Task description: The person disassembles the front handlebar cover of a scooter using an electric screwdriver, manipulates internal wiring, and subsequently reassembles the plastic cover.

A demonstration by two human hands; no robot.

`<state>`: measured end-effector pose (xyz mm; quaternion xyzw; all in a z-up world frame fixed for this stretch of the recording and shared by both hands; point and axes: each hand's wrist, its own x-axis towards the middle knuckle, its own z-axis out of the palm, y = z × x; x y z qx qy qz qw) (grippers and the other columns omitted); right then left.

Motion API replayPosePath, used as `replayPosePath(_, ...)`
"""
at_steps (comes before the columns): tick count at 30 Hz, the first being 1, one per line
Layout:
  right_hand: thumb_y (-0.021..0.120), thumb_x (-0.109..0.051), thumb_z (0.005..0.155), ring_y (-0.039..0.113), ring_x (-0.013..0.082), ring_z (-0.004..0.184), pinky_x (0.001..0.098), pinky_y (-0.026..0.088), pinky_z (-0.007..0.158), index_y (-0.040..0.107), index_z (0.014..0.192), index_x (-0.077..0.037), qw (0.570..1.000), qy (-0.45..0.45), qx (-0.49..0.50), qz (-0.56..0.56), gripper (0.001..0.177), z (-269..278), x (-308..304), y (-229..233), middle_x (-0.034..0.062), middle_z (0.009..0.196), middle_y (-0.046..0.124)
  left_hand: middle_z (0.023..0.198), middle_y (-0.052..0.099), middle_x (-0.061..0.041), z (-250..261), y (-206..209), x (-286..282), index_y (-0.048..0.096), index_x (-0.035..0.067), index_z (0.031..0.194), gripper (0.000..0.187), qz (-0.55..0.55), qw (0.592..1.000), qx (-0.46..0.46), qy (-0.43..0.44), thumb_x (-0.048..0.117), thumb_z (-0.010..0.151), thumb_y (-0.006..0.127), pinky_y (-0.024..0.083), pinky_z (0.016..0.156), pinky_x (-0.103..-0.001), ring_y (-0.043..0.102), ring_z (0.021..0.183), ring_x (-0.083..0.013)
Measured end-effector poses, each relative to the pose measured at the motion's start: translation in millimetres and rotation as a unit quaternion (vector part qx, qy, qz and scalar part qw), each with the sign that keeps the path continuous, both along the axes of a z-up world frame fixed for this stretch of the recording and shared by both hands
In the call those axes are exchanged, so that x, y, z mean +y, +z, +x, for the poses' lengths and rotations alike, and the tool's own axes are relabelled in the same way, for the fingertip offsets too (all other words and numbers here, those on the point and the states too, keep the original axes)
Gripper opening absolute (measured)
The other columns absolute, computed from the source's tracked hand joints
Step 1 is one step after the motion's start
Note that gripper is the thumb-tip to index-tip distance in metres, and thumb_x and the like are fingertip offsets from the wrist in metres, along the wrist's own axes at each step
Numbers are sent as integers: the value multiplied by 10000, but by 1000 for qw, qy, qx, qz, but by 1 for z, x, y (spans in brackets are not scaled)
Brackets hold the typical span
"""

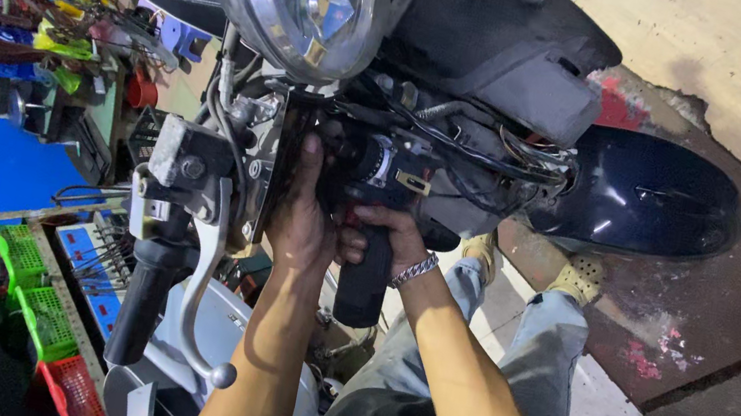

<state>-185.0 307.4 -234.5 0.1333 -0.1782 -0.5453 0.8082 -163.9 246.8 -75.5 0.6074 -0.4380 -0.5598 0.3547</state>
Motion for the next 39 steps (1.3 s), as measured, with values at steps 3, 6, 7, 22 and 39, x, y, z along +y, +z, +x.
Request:
replayPosePath(3,683,-207,897,513,167,614,322,451,626,660,1061,3,1000,-2,0,10,268,0,-4,2,54,705,543,1157,652,-46,-2,-4,-2,652,2,1311,468,-65,993,76,-58,385,1042,663,511,891,-268,597,1026,-128)
replayPosePath(6,682,-202,921,512,155,636,311,442,624,654,1078,12,1000,-21,5,-8,267,-1,-4,2,52,726,543,1117,661,-45,1,-7,-5,644,25,1281,414,-41,994,94,-42,352,1028,660,522,812,-272,614,978,-136)
replayPosePath(7,687,-209,947,511,159,636,310,445,633,655,1089,28,998,-43,17,-41,277,-1,-5,2,50,698,527,1117,661,-45,2,-7,-5,644,25,1281,414,-41,994,94,-43,352,1028,660,522,812,-272,614,978,-136)
replayPosePath(22,706,-183,912,523,197,618,340,452,628,658,1114,-35,998,-23,-26,-59,255,-12,-13,-4,75,697,527,1136,679,-67,-1,-6,-8,644,34,1277,407,-16,992,123,-27,343,1016,681,554,801,-302,654,997,-175)
replayPosePath(39,744,-438,915,513,196,651,341,443,670,636,1163,-6,990,-82,16,-109,510,-7,-17,-7,58,706,499,1203,692,-53,13,-13,-15,655,57,1255,311,-72,987,105,-98,286,1045,649,489,1024,-327,631,1127,-152)
